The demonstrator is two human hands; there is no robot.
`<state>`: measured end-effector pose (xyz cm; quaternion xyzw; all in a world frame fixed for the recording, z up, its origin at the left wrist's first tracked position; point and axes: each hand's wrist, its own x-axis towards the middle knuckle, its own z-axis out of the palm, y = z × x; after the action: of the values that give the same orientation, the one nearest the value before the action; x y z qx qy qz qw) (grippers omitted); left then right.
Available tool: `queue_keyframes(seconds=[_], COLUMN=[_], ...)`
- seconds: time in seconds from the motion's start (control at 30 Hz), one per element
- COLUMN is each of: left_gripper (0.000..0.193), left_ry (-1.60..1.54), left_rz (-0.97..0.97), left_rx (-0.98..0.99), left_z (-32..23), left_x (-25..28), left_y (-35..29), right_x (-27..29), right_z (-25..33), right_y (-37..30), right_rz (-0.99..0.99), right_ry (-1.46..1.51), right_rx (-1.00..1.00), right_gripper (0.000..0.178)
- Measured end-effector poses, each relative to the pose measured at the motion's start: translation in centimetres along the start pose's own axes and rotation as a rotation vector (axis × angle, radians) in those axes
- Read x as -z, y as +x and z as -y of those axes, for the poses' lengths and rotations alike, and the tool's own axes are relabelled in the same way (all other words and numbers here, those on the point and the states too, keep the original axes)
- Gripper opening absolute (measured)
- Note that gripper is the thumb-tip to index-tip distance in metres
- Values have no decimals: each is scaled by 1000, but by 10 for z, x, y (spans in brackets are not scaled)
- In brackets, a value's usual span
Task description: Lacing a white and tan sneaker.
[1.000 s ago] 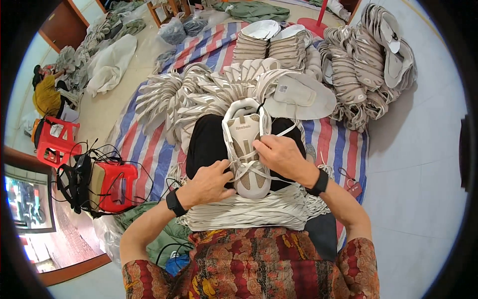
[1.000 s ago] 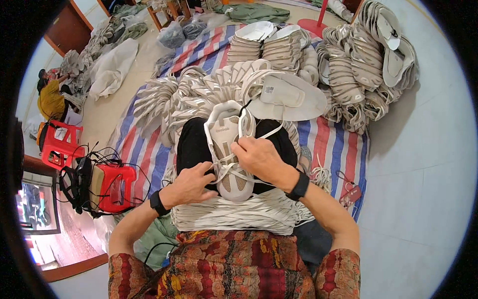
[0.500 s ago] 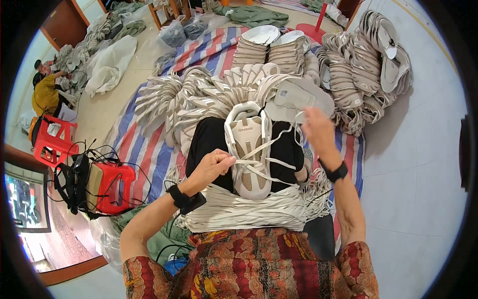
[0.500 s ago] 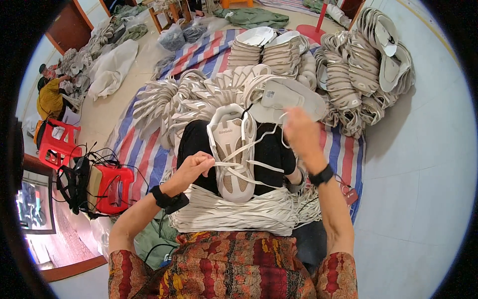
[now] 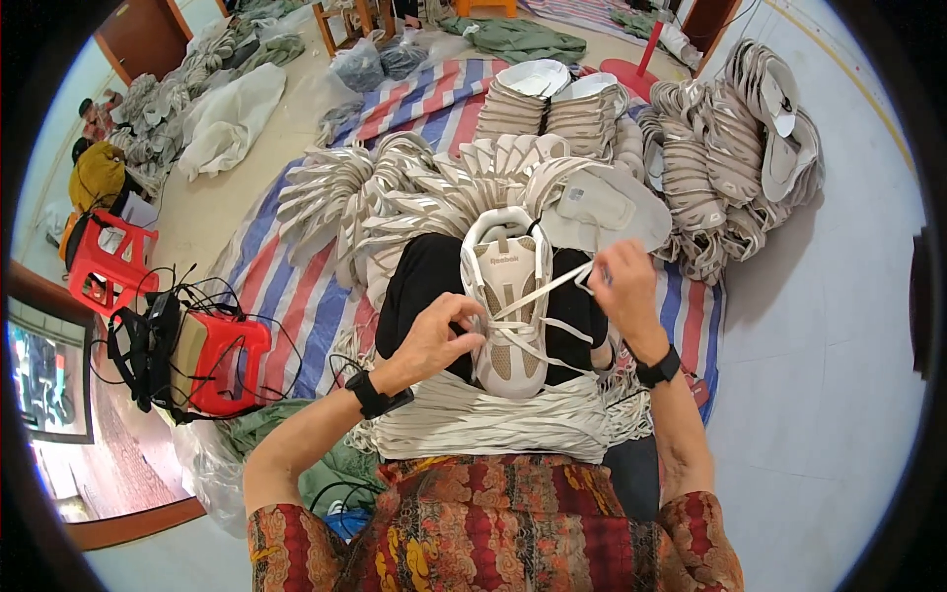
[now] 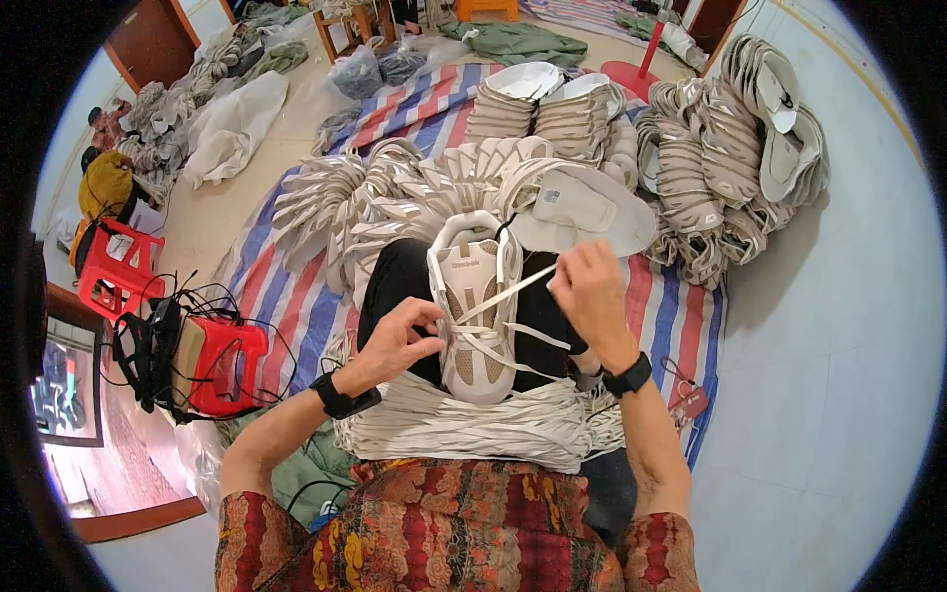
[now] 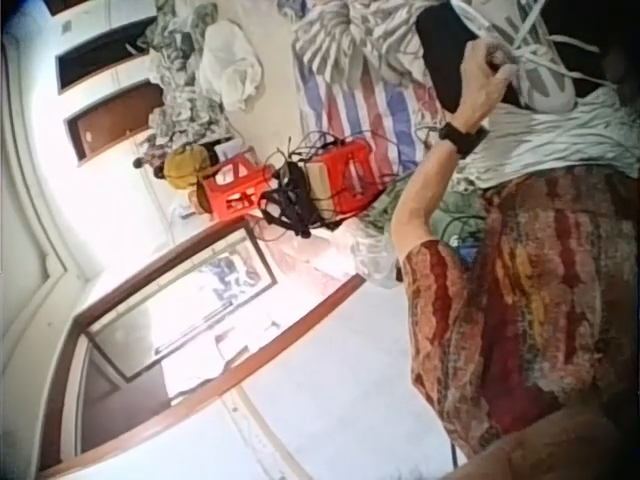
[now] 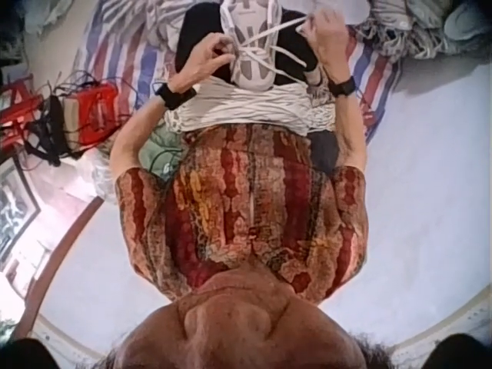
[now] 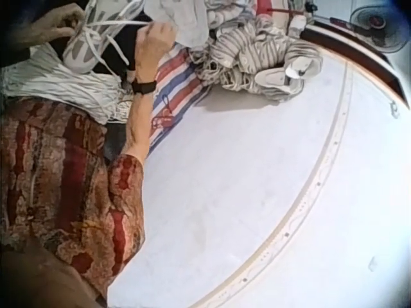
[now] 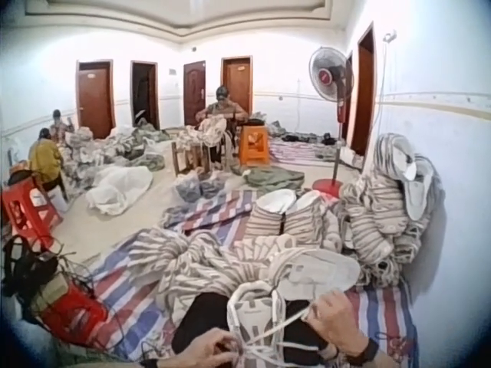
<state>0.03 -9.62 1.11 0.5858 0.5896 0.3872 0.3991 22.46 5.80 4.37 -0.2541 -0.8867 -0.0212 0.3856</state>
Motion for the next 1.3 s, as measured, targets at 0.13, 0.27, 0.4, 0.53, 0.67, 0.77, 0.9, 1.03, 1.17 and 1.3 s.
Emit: queue_keyframes(seconds=[0.13,0.27,0.4,0.53,0.67,0.77,0.9,1.03,1.17,1.3], left_gripper=[32,30,20,15,13,14,19,17,10,7], left_ry=[331,472,596,575,585,573,644,711,804,877], left_rz=[-238,-255,-114,-171,-174,-193,-171,-157,-92,-64], left_rx=[-471,-619,-658,-635,-678,-694,-649,-645,-707,-691], left_z=[-8,-18,-3,-3,-7,-13,-16,-21,-24,-31], left_x=[7,-4,-14,-19,-22,-29,-34,-37,-42,-43], left_y=[11,24,39,45,48,49,52,54,56,57], right_x=[-2,3,-8,-7,1,-9,-6,-16,-21,-21], right_z=[27,43,26,10,21,15,13,6,3,4], right_y=[-10,10,10,-17,2,9,19,4,-7,-6], right_rz=[409,685,97,274,648,567,644,563,443,406], right_ry=[784,1420,1539,1209,450,444,271,227,259,386], right_rx=[-505,-985,-1121,-997,14,105,222,269,264,212], right_gripper=[13,18,16,19,43,41,38,39,40,35])
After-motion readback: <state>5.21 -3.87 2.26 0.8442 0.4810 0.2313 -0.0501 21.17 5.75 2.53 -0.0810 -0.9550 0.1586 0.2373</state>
